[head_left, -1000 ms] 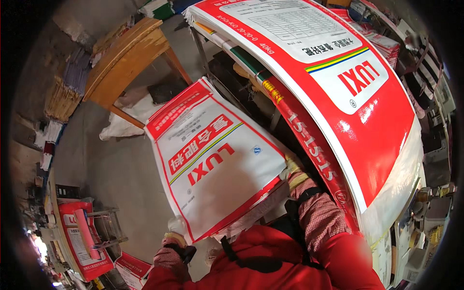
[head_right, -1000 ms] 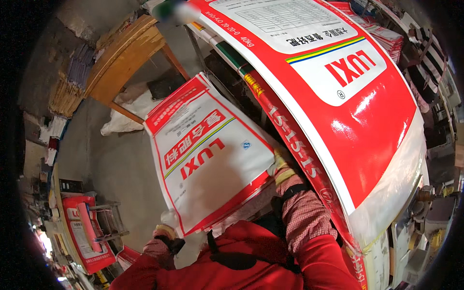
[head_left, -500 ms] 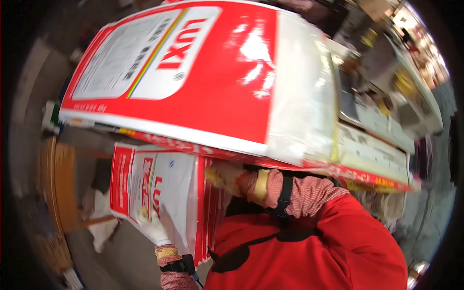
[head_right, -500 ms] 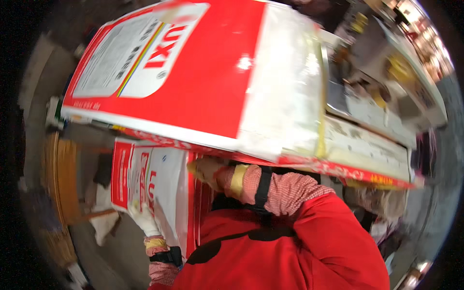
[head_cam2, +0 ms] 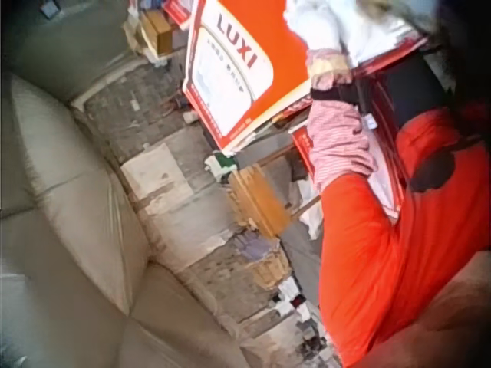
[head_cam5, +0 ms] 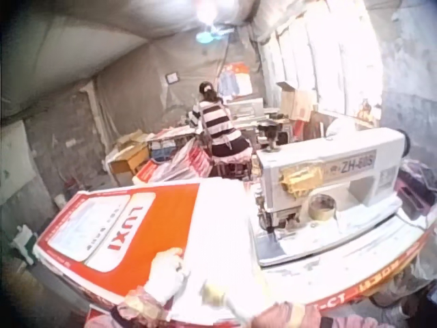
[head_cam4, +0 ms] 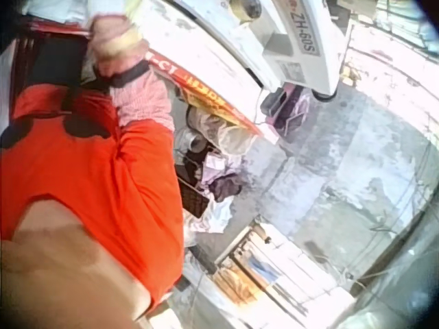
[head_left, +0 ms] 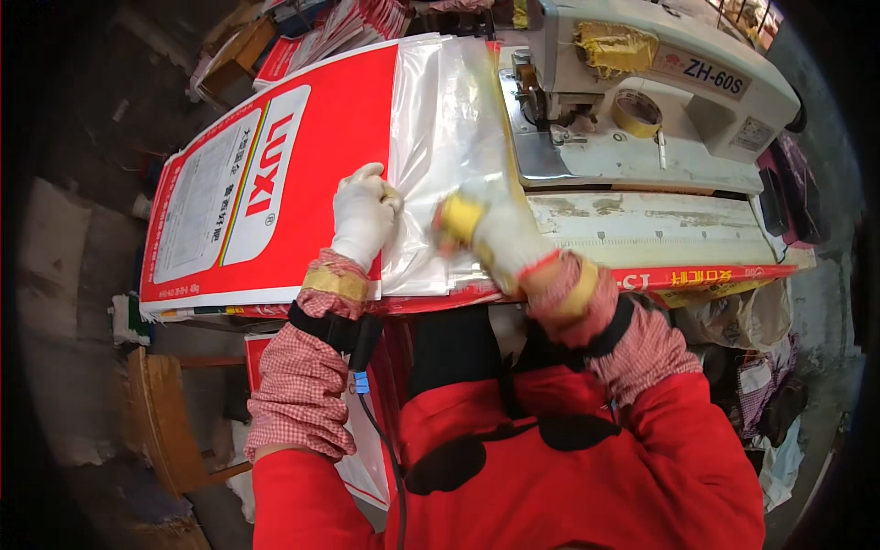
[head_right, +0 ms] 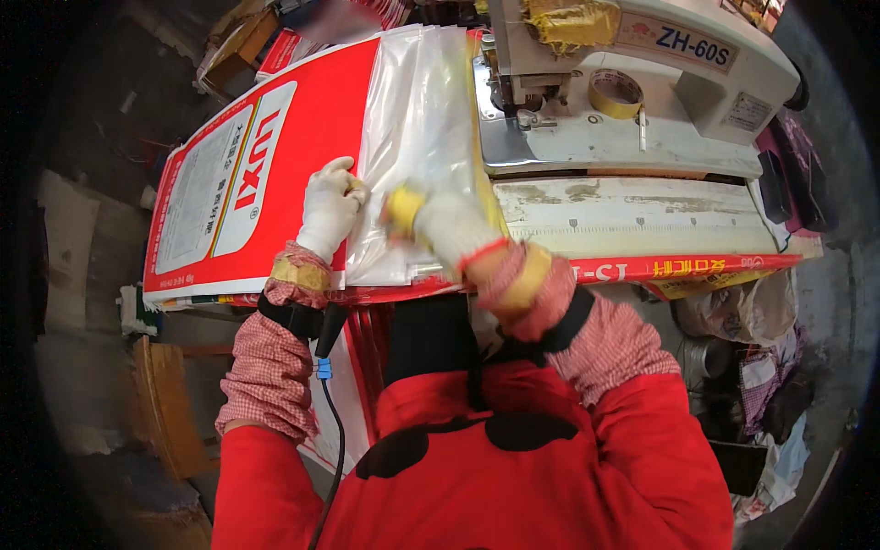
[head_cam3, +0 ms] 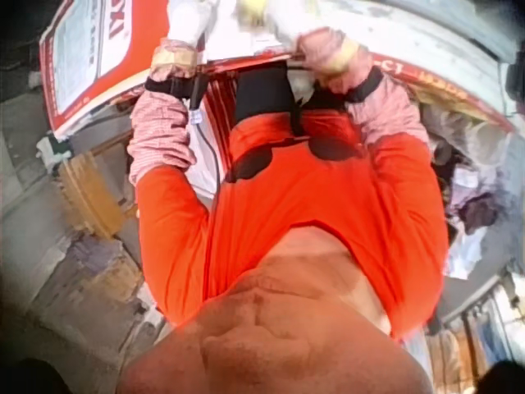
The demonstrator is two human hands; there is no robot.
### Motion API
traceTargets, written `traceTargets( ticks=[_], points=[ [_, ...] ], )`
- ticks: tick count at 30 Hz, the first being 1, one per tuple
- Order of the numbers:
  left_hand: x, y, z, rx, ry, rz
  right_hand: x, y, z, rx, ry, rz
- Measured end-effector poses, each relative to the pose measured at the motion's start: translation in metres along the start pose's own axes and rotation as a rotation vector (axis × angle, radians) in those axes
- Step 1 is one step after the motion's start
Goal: Folding and stacking large plastic fertilizer bags at a manufacturing workstation.
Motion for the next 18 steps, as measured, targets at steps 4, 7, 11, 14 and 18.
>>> traceTargets(
  ticks=[4,7,11,14,18],
  points=[
    [0.007,-0.021,0.005,0.220,-0.018,-0.583,0.019,-0.052,0.042,0.258,0.313,-0.380],
    [0.011,-0.026,0.005,0.309,-0.081,-0.770,-0.004,-0.055,0.077,0.229,0.175,-0.866],
    [0.033,-0.021,0.007,0.316,0.033,-0.894,-0.009,-0.038,0.092,0.072,0.036,-0.605],
    [0.033,-0.010,0.002,0.294,-0.055,-0.836,-0.013,-0.034,0.090,0.049,0.071,-0.638],
    [0.057,-0.035,0.005,0.285,0.081,-0.866,-0.008,-0.039,0.089,0.117,0.136,-0.699]
  ],
)
Point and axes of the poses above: each hand's wrist, its own z-axis towards the middle knuckle, its own x-axis out of the back of the hand, y = z × x, the point moved 8 cm from there along z, towards the middle knuckle, and after that the axes turned 2 degrees about y, right-handed, at the moved point
